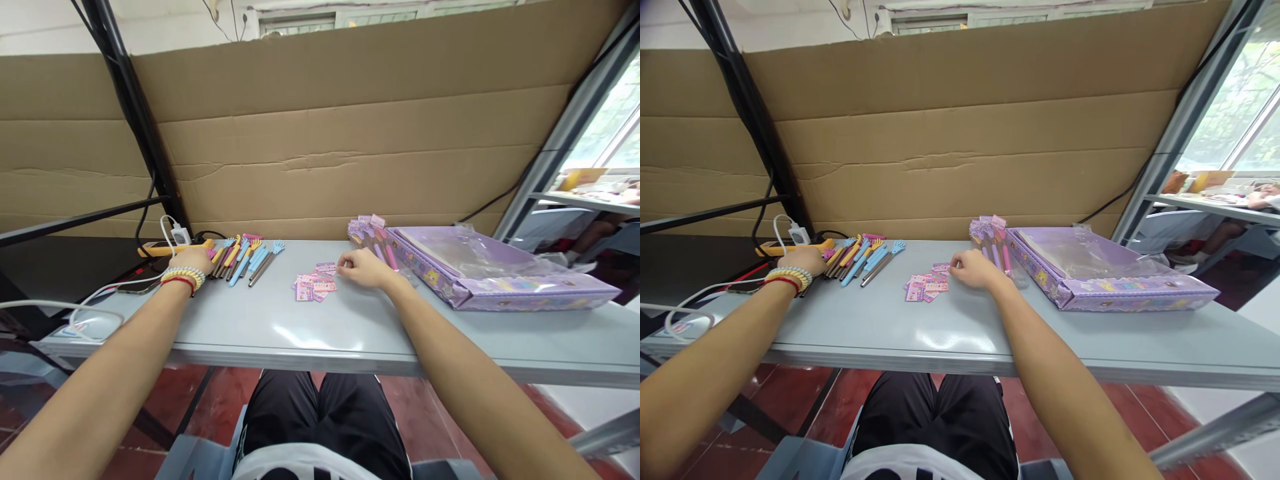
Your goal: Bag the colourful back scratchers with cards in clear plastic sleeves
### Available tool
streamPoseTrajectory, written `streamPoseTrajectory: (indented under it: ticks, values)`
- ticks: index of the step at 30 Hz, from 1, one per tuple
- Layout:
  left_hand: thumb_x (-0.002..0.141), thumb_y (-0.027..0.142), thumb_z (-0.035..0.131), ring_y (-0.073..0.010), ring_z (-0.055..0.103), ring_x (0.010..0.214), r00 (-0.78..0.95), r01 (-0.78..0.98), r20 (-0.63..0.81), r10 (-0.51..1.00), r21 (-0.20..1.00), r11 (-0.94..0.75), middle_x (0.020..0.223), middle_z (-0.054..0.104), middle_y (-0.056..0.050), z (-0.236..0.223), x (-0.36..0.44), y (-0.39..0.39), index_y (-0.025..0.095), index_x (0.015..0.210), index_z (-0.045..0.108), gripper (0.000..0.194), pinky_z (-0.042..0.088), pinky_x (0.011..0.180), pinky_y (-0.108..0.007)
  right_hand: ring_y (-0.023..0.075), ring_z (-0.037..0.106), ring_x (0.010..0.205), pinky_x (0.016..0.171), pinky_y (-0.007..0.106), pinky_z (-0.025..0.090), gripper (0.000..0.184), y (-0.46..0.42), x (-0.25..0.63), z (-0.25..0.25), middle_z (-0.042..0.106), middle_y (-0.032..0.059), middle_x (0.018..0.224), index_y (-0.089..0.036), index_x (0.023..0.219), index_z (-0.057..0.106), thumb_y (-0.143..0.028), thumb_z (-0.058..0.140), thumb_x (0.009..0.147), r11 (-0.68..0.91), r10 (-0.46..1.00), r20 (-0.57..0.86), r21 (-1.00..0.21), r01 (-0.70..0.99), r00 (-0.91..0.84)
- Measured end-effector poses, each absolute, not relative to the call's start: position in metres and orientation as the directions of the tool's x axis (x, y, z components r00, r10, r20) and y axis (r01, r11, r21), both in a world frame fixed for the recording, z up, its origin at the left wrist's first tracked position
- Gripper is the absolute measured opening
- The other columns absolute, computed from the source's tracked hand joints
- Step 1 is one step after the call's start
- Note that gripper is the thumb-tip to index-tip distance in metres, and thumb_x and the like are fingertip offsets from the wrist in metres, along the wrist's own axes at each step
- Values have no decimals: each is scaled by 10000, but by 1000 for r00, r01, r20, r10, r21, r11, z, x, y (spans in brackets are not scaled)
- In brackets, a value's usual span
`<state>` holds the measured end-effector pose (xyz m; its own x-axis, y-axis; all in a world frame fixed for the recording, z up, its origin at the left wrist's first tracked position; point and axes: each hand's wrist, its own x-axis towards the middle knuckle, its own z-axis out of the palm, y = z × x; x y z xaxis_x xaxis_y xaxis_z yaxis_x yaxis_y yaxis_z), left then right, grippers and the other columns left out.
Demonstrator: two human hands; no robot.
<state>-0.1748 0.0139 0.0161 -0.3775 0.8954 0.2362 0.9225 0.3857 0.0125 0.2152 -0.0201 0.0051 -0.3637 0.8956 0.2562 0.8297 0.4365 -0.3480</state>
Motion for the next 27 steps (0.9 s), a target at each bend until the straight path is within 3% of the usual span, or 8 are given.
streamPoseTrajectory:
  ticks: [5, 11, 15, 19, 21, 24, 27]
  values:
    - [777, 291, 514, -354, 632, 979, -352, 929, 160, 922, -59, 365, 1118, 646, -229, 22, -169, 8, 121, 1144, 637, 423, 492, 761, -402, 120, 498, 623, 586, 231, 335, 201, -21, 215, 7, 626, 34, 705, -132, 821, 688, -243, 522, 799, 445, 891, 268, -347, 826, -367]
    - [794, 342, 488, -358, 636, 950, -277, 951, 345, 897, -35, 307, 1000, 673, -244, 47, -134, -6, 63, 1031, 676, 411, 485, 761, -390, 115, 472, 600, 562, 242, 316, 180, -25, 210, 10, 580, 8, 638, -149, 756, 671, -264, 534, 776, 470, 877, 322, -431, 770, -356]
    - [810, 354, 474, -337, 652, 873, -7, 998, 397, 918, -60, 34, 844, 689, -210, 57, -72, -28, 97, 872, 717, 360, 480, 746, -378, 103, 447, 559, 527, 241, 316, 322, -27, 204, 10, 539, -1, 609, -142, 753, 646, -451, 565, 788, 450, 891, 293, -664, 597, -346]
    - [825, 274, 460, -270, 662, 758, 320, 946, 423, 848, -94, -310, 765, 684, -164, 47, -6, -56, 123, 797, 712, 296, 478, 705, -340, 83, 419, 465, 443, 227, 299, 530, -26, 199, 9, 541, 3, 589, -129, 825, 619, -649, 543, 766, 343, 883, 212, -901, 265, -420]
    - [834, 246, 460, -254, 664, 771, 452, 885, 424, 785, -107, -452, 779, 685, -152, 39, 18, -66, 120, 833, 701, 272, 475, 698, -320, 81, 417, 420, 401, 222, 281, 572, -25, 197, 9, 557, 15, 564, -126, 786, 608, -693, 575, 714, 284, 863, 201, -952, 116, -463]
    - [858, 248, 452, -244, 660, 780, 541, 821, 421, 728, -79, -565, 824, 692, -138, 31, 37, -69, 117, 913, 676, 266, 471, 690, -315, 71, 406, 375, 372, 212, 281, 542, -24, 196, 10, 541, 27, 486, -122, 624, 572, -654, 672, 645, 249, 864, 210, -968, 26, -458]
    - [873, 302, 457, -202, 644, 749, 556, 765, 459, 693, 43, -642, 793, 694, -93, 26, 35, -53, 150, 839, 677, 270, 464, 699, -293, 69, 410, 359, 355, 196, 283, 501, -22, 199, 12, 522, 18, 446, -120, 613, 575, -601, 714, 628, 229, 904, 225, -973, -32, -363]
